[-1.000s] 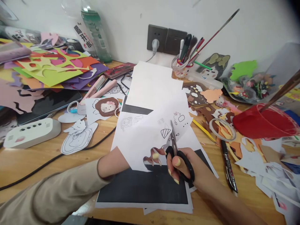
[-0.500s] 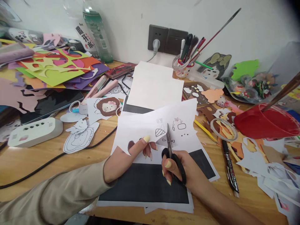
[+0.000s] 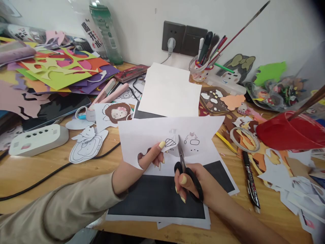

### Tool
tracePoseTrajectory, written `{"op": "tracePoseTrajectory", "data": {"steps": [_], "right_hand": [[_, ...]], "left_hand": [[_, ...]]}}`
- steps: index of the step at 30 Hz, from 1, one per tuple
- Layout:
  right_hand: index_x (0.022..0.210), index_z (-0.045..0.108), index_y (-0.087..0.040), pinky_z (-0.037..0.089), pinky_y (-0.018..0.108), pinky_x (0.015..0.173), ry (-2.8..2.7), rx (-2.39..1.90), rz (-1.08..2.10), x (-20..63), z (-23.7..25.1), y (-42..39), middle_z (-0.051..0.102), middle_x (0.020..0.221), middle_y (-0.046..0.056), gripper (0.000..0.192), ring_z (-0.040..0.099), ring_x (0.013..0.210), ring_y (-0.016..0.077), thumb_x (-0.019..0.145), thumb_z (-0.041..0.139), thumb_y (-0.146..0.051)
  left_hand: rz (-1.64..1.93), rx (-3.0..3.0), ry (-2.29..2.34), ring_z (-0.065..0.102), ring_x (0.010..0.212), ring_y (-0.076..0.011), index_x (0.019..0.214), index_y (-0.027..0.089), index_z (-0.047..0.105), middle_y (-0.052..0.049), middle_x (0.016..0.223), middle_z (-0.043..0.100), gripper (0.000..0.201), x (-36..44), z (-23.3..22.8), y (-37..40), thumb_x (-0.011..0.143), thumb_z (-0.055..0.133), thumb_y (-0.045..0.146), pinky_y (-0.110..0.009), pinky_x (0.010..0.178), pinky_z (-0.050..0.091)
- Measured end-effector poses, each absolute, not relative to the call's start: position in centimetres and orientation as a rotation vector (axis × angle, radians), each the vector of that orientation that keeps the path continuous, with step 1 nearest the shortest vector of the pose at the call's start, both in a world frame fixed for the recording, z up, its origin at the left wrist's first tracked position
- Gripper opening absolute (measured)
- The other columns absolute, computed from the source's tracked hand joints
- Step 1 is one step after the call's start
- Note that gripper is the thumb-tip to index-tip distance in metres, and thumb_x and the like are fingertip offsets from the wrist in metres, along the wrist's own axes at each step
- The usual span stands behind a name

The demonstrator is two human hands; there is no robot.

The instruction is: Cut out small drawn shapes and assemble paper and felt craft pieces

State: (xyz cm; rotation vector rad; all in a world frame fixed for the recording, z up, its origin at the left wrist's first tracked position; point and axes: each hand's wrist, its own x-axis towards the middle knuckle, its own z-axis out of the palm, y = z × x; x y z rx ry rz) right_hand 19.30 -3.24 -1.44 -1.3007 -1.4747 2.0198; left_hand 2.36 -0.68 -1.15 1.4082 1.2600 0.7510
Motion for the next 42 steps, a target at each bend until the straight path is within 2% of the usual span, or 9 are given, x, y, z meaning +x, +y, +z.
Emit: {"op": "tracePoseTrajectory", "data": {"steps": [6,17,24,27,32,36,42], "right_hand": [[0.063,0.049,-0.012,0.027,0.021,0.046,-1.537,-1.301,2.141,19.7,-0.6,-2.8,0.045,0.050,-0.001,0.055,0.039,0.047,0.0083,0.064,0.039,-0.066],[0.067,0.049,-0.012,0.027,0.021,0.047,-1.665,-1.378,2.160,20.5,0.0,-2.5,0.047,0.053,0.001,0.049,0.039,0.048,0.0089,0.069,0.039,-0.060],[0.056,0.046,-0.013,0.026,0.019,0.043,-1.636,-1.457,2.164,20.7,0.2,-2.4,0.041,0.044,-0.003,0.035,0.036,0.042,0.0065,0.071,0.047,-0.045],[0.060,0.049,-0.013,0.026,0.019,0.042,-1.602,-1.490,2.215,20.7,0.3,-2.4,0.045,0.047,-0.001,0.030,0.037,0.043,0.0070,0.070,0.048,-0.041],[0.060,0.050,-0.012,0.028,0.020,0.045,-1.647,-1.425,2.180,20.8,-0.1,-2.5,0.044,0.047,-0.001,0.039,0.039,0.044,0.0076,0.070,0.044,-0.049],[0.053,0.047,-0.013,0.028,0.021,0.044,-1.562,-1.399,2.233,20.8,-0.6,-2.5,0.044,0.047,-0.001,0.038,0.038,0.041,0.0067,0.069,0.047,-0.047],[0.055,0.049,-0.012,0.027,0.020,0.043,-1.571,-1.389,2.245,20.6,-0.4,-2.4,0.044,0.045,-0.001,0.044,0.039,0.042,0.0073,0.067,0.046,-0.055]], "left_hand": [[0.704,1.448,1.288,0.047,0.048,-0.0073,0.047,0.014,0.048,0.002,0.046,0.048,0.038,2.2,-1.0,-0.2,0.077,0.042,0.036,-0.016,0.054,0.039],[0.694,1.483,1.194,0.046,0.045,-0.0054,0.047,0.014,0.047,0.003,0.045,0.048,0.037,1.4,-1.4,0.0,0.077,0.044,0.035,-0.014,0.052,0.039],[0.669,1.495,1.131,0.048,0.048,-0.0065,0.050,0.014,0.048,0.003,0.047,0.050,0.035,1.0,-1.1,0.4,0.077,0.044,0.035,-0.015,0.056,0.041],[0.650,1.553,1.134,0.049,0.048,-0.0071,0.048,0.014,0.048,0.002,0.046,0.050,0.037,0.9,-0.9,0.4,0.077,0.043,0.034,-0.016,0.057,0.042],[0.622,1.618,1.146,0.050,0.050,-0.0078,0.048,0.013,0.047,0.002,0.047,0.052,0.035,0.7,-0.8,0.5,0.077,0.044,0.034,-0.017,0.057,0.042],[0.612,1.619,1.151,0.049,0.048,-0.0072,0.048,0.013,0.048,0.002,0.046,0.051,0.034,0.7,-0.5,0.6,0.077,0.044,0.032,-0.016,0.054,0.041],[0.560,1.588,1.132,0.048,0.044,-0.0059,0.048,0.013,0.048,0.002,0.046,0.051,0.034,0.7,-0.4,0.6,0.076,0.046,0.032,-0.014,0.048,0.039]]}}
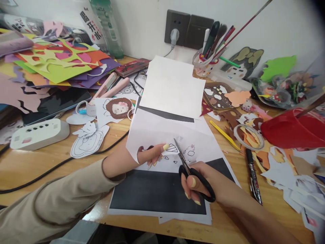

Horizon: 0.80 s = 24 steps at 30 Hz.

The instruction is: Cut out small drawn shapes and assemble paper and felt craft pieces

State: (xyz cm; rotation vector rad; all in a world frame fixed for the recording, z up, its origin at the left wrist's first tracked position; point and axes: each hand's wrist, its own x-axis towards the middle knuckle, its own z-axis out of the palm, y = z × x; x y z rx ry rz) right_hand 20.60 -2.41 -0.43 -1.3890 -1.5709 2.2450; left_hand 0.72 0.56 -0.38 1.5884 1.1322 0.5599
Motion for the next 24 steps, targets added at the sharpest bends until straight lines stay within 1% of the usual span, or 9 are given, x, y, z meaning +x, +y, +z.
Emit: {"op": "tracePoseTrajectory", "data": {"steps": [3,5,7,10,12,13,17,20,24], "right_hand": [[0.052,0.047,-0.012,0.026,0.020,0.042,-1.518,-1.388,2.234,20.5,-0.4,-2.5,0.044,0.046,-0.001,0.041,0.036,0.039,0.0060,0.066,0.049,-0.051],[0.051,0.047,-0.012,0.026,0.020,0.041,-1.497,-1.389,2.214,20.4,-0.5,-2.5,0.043,0.044,-0.001,0.042,0.036,0.038,0.0062,0.065,0.050,-0.052],[0.050,0.047,-0.012,0.025,0.020,0.040,-1.494,-1.411,2.159,20.0,-0.7,-2.7,0.042,0.041,-0.001,0.044,0.037,0.037,0.0065,0.066,0.049,-0.053],[0.050,0.047,-0.013,0.027,0.019,0.040,-1.447,-1.388,2.067,19.5,-1.2,-3.0,0.042,0.039,-0.002,0.045,0.038,0.037,0.0065,0.066,0.049,-0.054],[0.051,0.047,-0.013,0.029,0.019,0.041,-1.401,-1.335,2.030,19.3,-1.6,-3.2,0.043,0.040,-0.002,0.045,0.039,0.038,0.0067,0.067,0.048,-0.055],[0.051,0.047,-0.013,0.029,0.020,0.041,-1.389,-1.320,2.021,19.2,-1.7,-3.4,0.043,0.040,-0.002,0.045,0.039,0.038,0.0067,0.067,0.048,-0.056],[0.051,0.048,-0.013,0.028,0.020,0.041,-1.401,-1.335,2.029,18.9,-2.2,-3.8,0.044,0.040,-0.002,0.045,0.039,0.037,0.0066,0.065,0.049,-0.056],[0.051,0.047,-0.013,0.028,0.020,0.041,-1.418,-1.345,2.047,18.9,-2.1,-3.8,0.044,0.041,-0.001,0.046,0.039,0.037,0.0068,0.065,0.048,-0.057],[0.055,0.049,-0.012,0.027,0.020,0.042,-1.474,-1.292,2.091,19.3,-1.2,-3.4,0.044,0.043,-0.001,0.050,0.038,0.040,0.0068,0.066,0.043,-0.060]], "left_hand": [[0.556,1.565,1.133,0.047,0.045,-0.0060,0.048,0.013,0.048,0.002,0.046,0.051,0.034,0.7,-0.3,0.6,0.076,0.046,0.033,-0.014,0.047,0.037],[0.588,1.523,1.152,0.047,0.047,-0.0062,0.047,0.013,0.047,0.002,0.045,0.049,0.037,0.8,-0.3,0.5,0.077,0.044,0.034,-0.014,0.049,0.038],[0.569,1.453,1.174,0.047,0.049,-0.0061,0.049,0.012,0.051,0.002,0.047,0.050,0.038,1.0,-0.4,0.3,0.077,0.044,0.037,-0.014,0.053,0.038],[0.473,1.341,1.108,0.046,0.048,-0.0048,0.066,0.013,0.060,0.001,0.060,0.057,0.031,1.4,-0.3,-0.2,0.075,0.047,0.040,-0.014,0.049,0.038],[0.463,1.288,1.054,0.047,0.045,-0.0046,0.075,0.014,0.060,0.001,0.064,0.059,0.031,1.8,-0.3,-0.5,0.075,0.046,0.041,-0.015,0.045,0.036],[0.485,1.266,1.040,0.048,0.045,-0.0048,0.076,0.013,0.060,0.001,0.064,0.059,0.031,2.0,-0.2,-0.7,0.076,0.044,0.040,-0.015,0.044,0.035],[0.596,1.211,1.052,0.051,0.046,-0.0050,0.076,0.013,0.057,0.001,0.063,0.058,0.030,2.3,-0.2,-1.1,0.080,0.040,0.036,-0.016,0.045,0.037],[0.619,1.253,1.084,0.050,0.047,-0.0055,0.073,0.013,0.057,0.002,0.056,0.055,0.030,2.1,-0.4,-1.0,0.081,0.039,0.035,-0.016,0.049,0.039],[0.551,1.345,1.025,0.049,0.050,-0.0054,0.071,0.013,0.058,0.001,0.063,0.059,0.028,1.4,-0.5,-0.2,0.079,0.042,0.035,-0.016,0.049,0.039]]}}
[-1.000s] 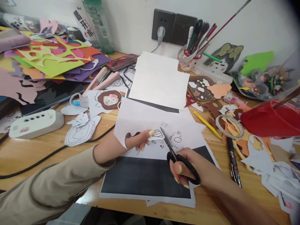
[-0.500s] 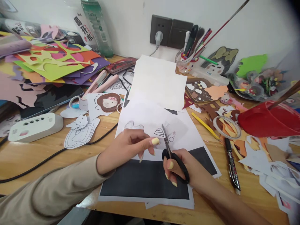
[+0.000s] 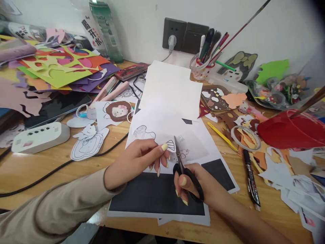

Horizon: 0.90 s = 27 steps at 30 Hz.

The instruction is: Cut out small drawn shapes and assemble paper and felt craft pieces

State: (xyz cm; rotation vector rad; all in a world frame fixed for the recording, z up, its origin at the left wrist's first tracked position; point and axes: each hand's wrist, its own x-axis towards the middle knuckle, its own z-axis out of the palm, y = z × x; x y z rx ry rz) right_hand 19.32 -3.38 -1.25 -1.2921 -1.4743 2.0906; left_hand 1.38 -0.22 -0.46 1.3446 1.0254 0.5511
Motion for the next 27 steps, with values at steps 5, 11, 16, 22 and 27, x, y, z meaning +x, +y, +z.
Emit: {"op": "tracePoseTrajectory", "data": {"steps": [5,11,16,22,27], "right_hand": [[0.061,0.051,-0.012,0.027,0.019,0.043,-1.506,-1.291,2.189,19.9,-0.5,-3.1,0.046,0.049,0.000,0.047,0.042,0.046,0.0076,0.068,0.044,-0.058],[0.051,0.047,-0.013,0.028,0.019,0.040,-1.487,-1.392,2.260,20.2,-0.4,-2.8,0.043,0.043,-0.003,0.038,0.038,0.038,0.0059,0.065,0.052,-0.048],[0.056,0.052,-0.013,0.032,0.017,0.043,-1.525,-1.406,2.315,20.7,-0.2,-2.8,0.048,0.051,-0.002,0.009,0.044,0.045,0.0063,0.062,0.048,-0.017],[0.051,0.048,-0.013,0.030,0.018,0.041,-1.506,-1.482,2.275,20.5,0.1,-2.6,0.044,0.045,-0.003,0.018,0.040,0.040,0.0058,0.065,0.050,-0.025],[0.050,0.046,-0.013,0.028,0.019,0.041,-1.497,-1.467,2.122,19.6,-0.8,-3.1,0.044,0.042,-0.002,0.032,0.039,0.039,0.0062,0.068,0.052,-0.038]], "left_hand": [[0.375,1.367,0.915,0.050,0.050,-0.0063,0.070,0.014,0.056,0.001,0.062,0.059,0.028,0.5,-0.2,0.7,0.079,0.041,0.035,-0.016,0.049,0.039],[0.295,1.332,0.871,0.051,0.050,-0.0070,0.068,0.014,0.056,0.000,0.060,0.059,0.027,-0.1,0.4,1.0,0.078,0.043,0.036,-0.015,0.047,0.039],[0.198,1.342,0.830,0.049,0.048,-0.0059,0.066,0.014,0.057,0.000,0.057,0.056,0.029,-0.4,0.9,1.3,0.079,0.042,0.034,-0.014,0.047,0.038],[0.220,1.331,0.831,0.051,0.050,-0.0070,0.070,0.014,0.056,-0.001,0.061,0.059,0.027,-0.3,0.7,1.3,0.079,0.041,0.034,-0.014,0.048,0.039],[0.399,1.307,0.876,0.053,0.055,-0.0077,0.073,0.013,0.057,-0.001,0.068,0.059,0.027,0.9,0.3,0.2,0.079,0.042,0.035,-0.017,0.054,0.041]]}}
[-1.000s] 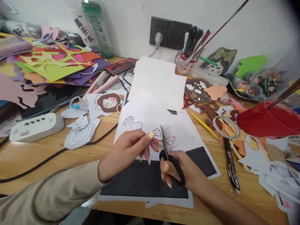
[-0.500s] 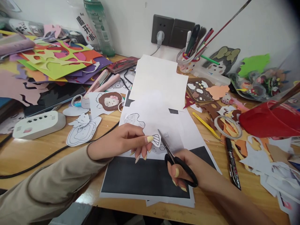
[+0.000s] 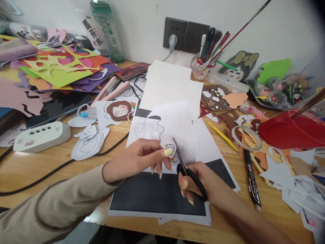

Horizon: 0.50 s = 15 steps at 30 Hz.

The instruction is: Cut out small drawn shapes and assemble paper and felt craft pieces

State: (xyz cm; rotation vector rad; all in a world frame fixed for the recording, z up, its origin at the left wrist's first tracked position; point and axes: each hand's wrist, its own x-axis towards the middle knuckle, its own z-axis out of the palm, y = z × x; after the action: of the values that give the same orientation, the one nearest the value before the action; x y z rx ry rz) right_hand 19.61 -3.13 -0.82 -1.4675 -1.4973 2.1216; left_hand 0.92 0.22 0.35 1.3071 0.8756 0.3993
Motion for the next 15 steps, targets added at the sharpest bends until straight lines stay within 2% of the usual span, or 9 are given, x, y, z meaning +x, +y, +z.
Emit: {"op": "tracePoseTrajectory", "data": {"steps": [6,11,15], "right_hand": [[0.055,0.049,-0.012,0.028,0.019,0.042,-1.508,-1.381,2.131,19.5,-1.1,-3.3,0.046,0.045,-0.001,0.037,0.039,0.041,0.0066,0.069,0.050,-0.047],[0.064,0.052,-0.012,0.030,0.019,0.045,-1.611,-1.356,2.224,20.5,-0.3,-2.9,0.048,0.052,0.000,0.040,0.045,0.049,0.0082,0.068,0.048,-0.051],[0.061,0.051,-0.012,0.031,0.019,0.045,-1.743,-1.388,2.210,20.9,0.0,-2.8,0.049,0.054,0.000,0.040,0.045,0.049,0.0081,0.070,0.046,-0.051]], "left_hand": [[0.477,1.269,0.951,0.051,0.050,-0.0058,0.068,0.012,0.054,0.001,0.061,0.057,0.027,1.7,-0.1,-0.3,0.080,0.041,0.033,-0.015,0.052,0.041],[0.283,1.305,0.872,0.052,0.051,-0.0067,0.066,0.012,0.055,-0.001,0.059,0.057,0.029,0.9,0.0,0.6,0.079,0.041,0.034,-0.015,0.050,0.040],[0.197,1.331,0.830,0.052,0.051,-0.0064,0.065,0.011,0.056,-0.001,0.056,0.056,0.032,0.4,0.2,0.9,0.079,0.041,0.036,-0.013,0.048,0.040]]}}
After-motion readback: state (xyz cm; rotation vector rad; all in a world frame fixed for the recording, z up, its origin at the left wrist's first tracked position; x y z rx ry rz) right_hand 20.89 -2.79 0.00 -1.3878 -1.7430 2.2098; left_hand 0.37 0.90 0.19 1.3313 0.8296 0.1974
